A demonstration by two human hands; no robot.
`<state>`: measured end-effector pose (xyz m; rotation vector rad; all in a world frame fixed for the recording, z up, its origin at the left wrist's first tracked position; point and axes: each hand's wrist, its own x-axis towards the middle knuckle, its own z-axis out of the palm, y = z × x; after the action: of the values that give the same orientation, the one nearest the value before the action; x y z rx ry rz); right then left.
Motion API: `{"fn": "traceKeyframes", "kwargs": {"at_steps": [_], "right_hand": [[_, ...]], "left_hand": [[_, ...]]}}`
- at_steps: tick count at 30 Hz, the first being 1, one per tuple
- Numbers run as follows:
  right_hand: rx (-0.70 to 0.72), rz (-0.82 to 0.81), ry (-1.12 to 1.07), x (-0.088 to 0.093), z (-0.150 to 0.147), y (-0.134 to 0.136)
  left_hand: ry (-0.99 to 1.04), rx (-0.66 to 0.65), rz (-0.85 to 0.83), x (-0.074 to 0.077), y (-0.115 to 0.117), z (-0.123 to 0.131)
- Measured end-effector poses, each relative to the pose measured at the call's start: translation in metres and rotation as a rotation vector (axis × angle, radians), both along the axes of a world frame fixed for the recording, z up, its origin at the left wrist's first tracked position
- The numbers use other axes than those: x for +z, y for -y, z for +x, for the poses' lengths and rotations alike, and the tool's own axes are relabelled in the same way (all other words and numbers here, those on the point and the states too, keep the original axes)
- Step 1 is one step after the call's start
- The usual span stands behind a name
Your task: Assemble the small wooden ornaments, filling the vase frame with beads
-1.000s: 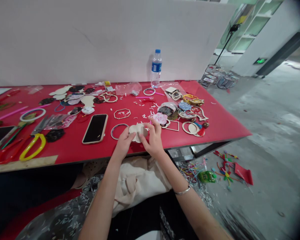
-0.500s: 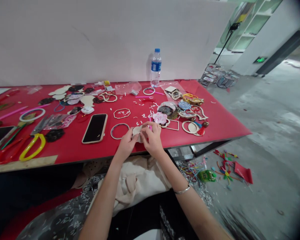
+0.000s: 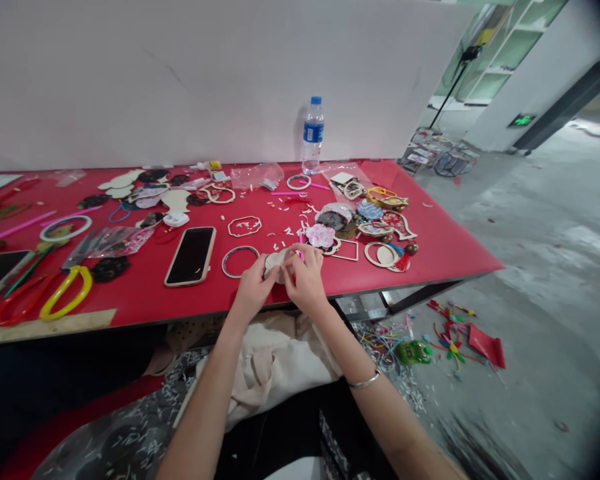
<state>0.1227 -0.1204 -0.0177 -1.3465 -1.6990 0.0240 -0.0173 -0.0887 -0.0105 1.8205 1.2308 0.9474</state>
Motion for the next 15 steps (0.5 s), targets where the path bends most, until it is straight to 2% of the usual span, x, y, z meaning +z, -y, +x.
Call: {"fn": "traceKeyframes", "kwargs": {"at_steps": [6,11,15], "right_hand": [[-0.066,0.024,0.090,-0.0019,-0.0039,0.0004],[-0.214,0.008,0.162,-0.0033,-0.0080,0.0017],[-0.312,-0.018,0.075,-0.0038,-0.0077,-0.0010]], "left_hand": [[-0.083,0.044,0.072,0.0002,0.0006,-0.0017],[-0.115,0.078,0.102,0.0028,0.0038,-0.0009],[-0.057,0.101,0.109,0.0029,0.0047,-0.0035]]}}
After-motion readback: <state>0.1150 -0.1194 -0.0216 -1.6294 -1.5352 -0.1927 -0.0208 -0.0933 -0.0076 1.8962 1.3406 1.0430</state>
